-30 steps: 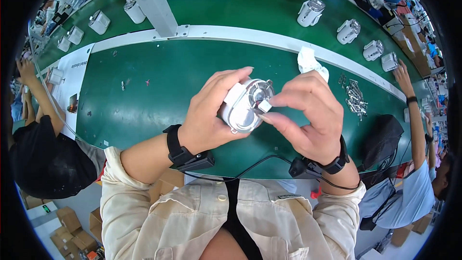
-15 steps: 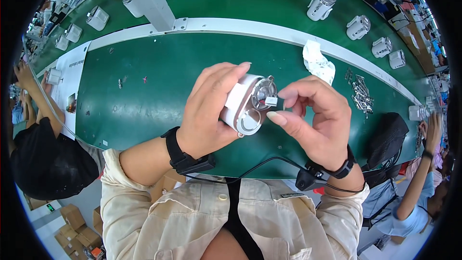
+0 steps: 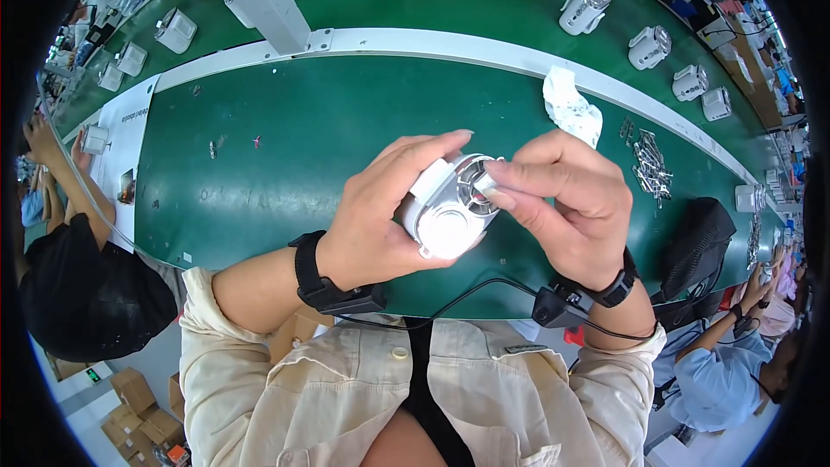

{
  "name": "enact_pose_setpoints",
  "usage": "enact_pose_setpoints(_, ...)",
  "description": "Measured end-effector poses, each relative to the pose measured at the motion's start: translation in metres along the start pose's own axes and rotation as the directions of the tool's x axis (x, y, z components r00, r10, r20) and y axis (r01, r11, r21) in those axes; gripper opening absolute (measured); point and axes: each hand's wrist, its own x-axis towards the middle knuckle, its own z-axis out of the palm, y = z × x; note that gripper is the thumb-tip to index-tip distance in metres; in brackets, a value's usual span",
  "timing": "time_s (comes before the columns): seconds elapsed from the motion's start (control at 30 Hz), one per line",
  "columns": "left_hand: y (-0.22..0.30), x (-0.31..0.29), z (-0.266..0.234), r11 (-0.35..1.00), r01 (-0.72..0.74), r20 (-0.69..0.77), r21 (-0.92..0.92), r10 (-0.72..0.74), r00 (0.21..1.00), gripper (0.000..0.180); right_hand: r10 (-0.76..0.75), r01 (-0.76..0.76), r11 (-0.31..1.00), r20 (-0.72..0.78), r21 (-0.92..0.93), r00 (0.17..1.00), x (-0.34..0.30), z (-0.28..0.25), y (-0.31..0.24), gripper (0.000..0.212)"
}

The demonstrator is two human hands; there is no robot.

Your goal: The person picks up a white device from the conveyor belt, inserts a small component into the top, and presses it into place. They then place the device back onto the belt and repeat the process with another one.

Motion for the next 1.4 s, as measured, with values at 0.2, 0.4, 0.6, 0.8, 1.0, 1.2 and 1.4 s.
enact_pose_setpoints(0.2,-0.003,-0.002,0.001,0.998,-0.030,-0.022,0.062,0.031,0.999,0.079,-0.201,0.189,0.949,-0.020,-0.252,0.979,-0.004,0.009,0.005,0.026)
enact_pose_setpoints(0.4,-0.006,-0.003,0.004,0.987,0.016,-0.056,0.158,-0.007,0.998,0.075,-0.233,0.235,0.829,0.067,-0.507,0.970,-0.007,0.019,0.001,0.027)
enact_pose_setpoints(0.6,-0.010,0.000,0.007,0.997,0.039,-0.134,0.071,-0.029,0.991,0.072,0.256,-0.244,0.930,-0.009,0.274,0.967,-0.003,0.011,0.017,0.037)
enact_pose_setpoints(0.8,-0.013,0.002,0.004,0.984,-0.115,-0.079,0.136,0.126,0.989,0.072,0.404,-0.374,0.639,0.120,0.673,0.907,0.000,0.032,0.020,0.046)
enact_pose_setpoints(1.0,-0.016,0.002,0.008,0.961,-0.168,-0.069,0.220,0.188,0.980,0.073,0.331,-0.359,0.681,0.170,0.639,0.928,-0.010,0.042,0.026,0.047)
enact_pose_setpoints(1.2,-0.025,0.005,0.008,0.969,-0.182,-0.083,0.168,0.198,0.977,0.076,0.397,-0.431,0.637,0.208,0.639,0.894,0.002,0.038,0.026,0.046)
enact_pose_setpoints(1.4,-0.027,0.007,0.001,0.968,-0.135,-0.080,0.210,0.155,0.985,0.089,0.403,-0.585,0.558,0.424,0.588,0.811,0.031,0.027,0.036,0.042)
